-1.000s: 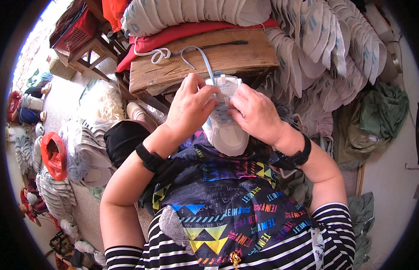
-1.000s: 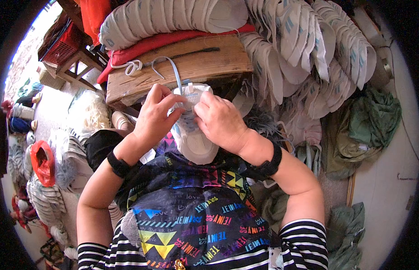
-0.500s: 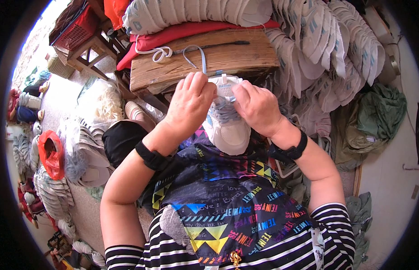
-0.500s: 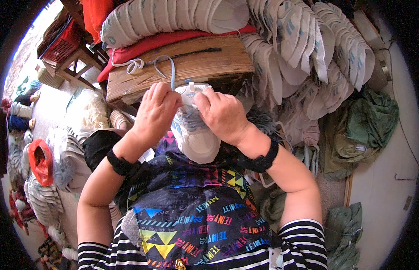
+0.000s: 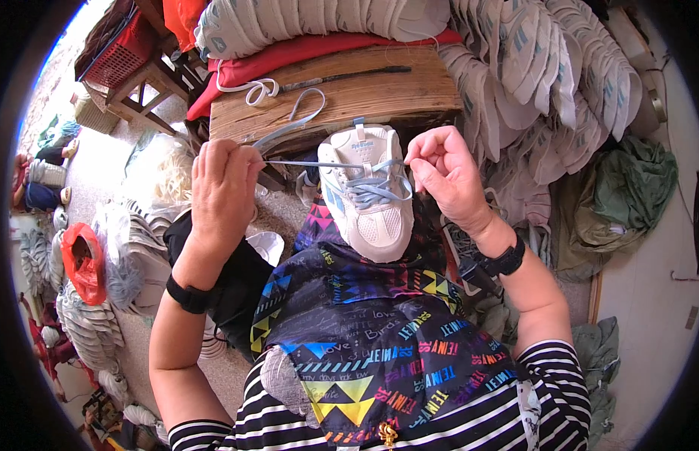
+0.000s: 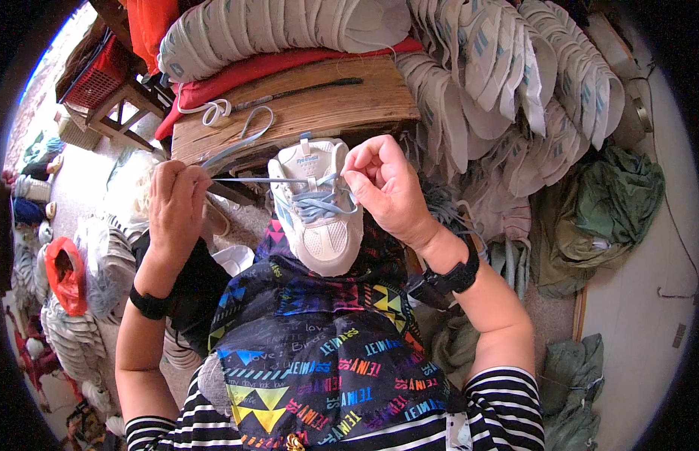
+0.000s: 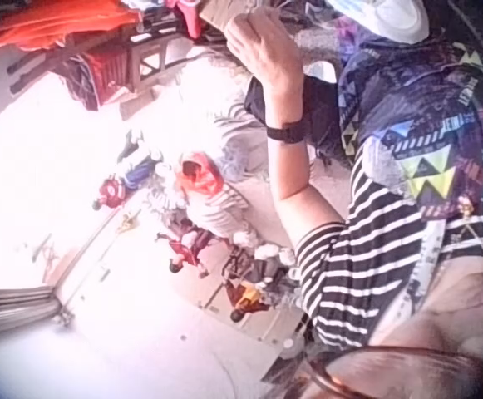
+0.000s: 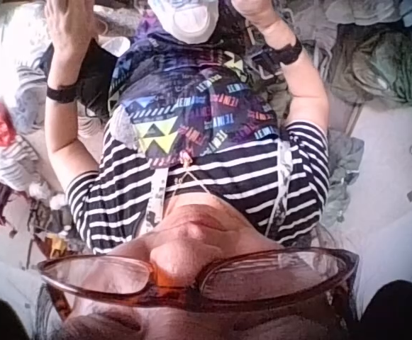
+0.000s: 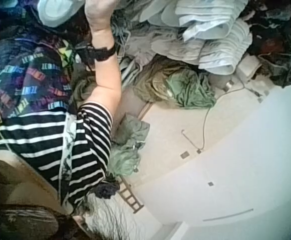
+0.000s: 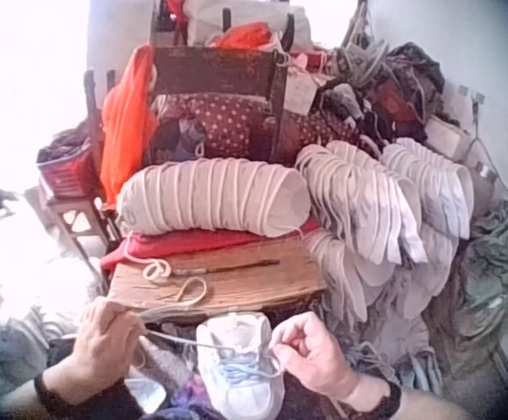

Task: Lacing a white sneaker while sitting in a manufacturing environment.

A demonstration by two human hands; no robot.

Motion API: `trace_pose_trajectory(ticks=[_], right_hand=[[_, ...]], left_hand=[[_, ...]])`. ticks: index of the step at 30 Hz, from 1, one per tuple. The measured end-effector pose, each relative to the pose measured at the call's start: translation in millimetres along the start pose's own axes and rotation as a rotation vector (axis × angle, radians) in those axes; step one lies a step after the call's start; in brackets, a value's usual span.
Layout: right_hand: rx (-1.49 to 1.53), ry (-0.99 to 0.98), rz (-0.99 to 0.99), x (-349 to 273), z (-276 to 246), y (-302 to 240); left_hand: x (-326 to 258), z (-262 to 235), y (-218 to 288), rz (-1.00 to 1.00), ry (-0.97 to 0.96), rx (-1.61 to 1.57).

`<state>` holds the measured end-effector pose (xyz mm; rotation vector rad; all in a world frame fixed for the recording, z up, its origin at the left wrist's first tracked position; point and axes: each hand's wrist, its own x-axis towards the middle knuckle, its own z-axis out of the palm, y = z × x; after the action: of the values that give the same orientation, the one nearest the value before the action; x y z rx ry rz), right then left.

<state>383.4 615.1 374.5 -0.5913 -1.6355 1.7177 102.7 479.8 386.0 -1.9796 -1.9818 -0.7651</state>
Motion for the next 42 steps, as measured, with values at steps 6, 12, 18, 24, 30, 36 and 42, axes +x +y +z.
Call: trace_pose_trajectory(ticks=[6,12,18,24,30,36,42], right_hand=[[-0.671,-0.284,0.024,9.5,-12.5,-15.7],[-0.977,-0.364,-0.179,5.4,-11.9,1.6],[-0.853,-0.482,-0.042,13.5,-12.5,-7.8],[-1.052,-0.331,-0.179,17.8,-20.8,3.0],[-0.984,-0.197,-0.264,26.9,-12.2,-4.3],[-1.084,-0.343,-0.293,26.9,-3.1,-1.1],[-1.006,-0.312,-0.182,29.3,-0.5,-7.0]], left_hand=[[-7.5,-8.0,-30.0,-0.136,0.046,0.034],[-9.9,-1.6,-4.9,-0.145,-0.025,-0.134],[-16.6,1.4,-15.8,-0.206,-0.091,-0.255],[-28.3,-18.2,-66.4,-0.252,-0.042,0.028],[-23.2,-8.0,-43.5,-0.321,-0.025,-0.173],[-16.3,3.6,-18.5,-0.169,-0.093,-0.18],[-21.7,-12.6,-32.6,-0.217,-0.168,-0.148]])
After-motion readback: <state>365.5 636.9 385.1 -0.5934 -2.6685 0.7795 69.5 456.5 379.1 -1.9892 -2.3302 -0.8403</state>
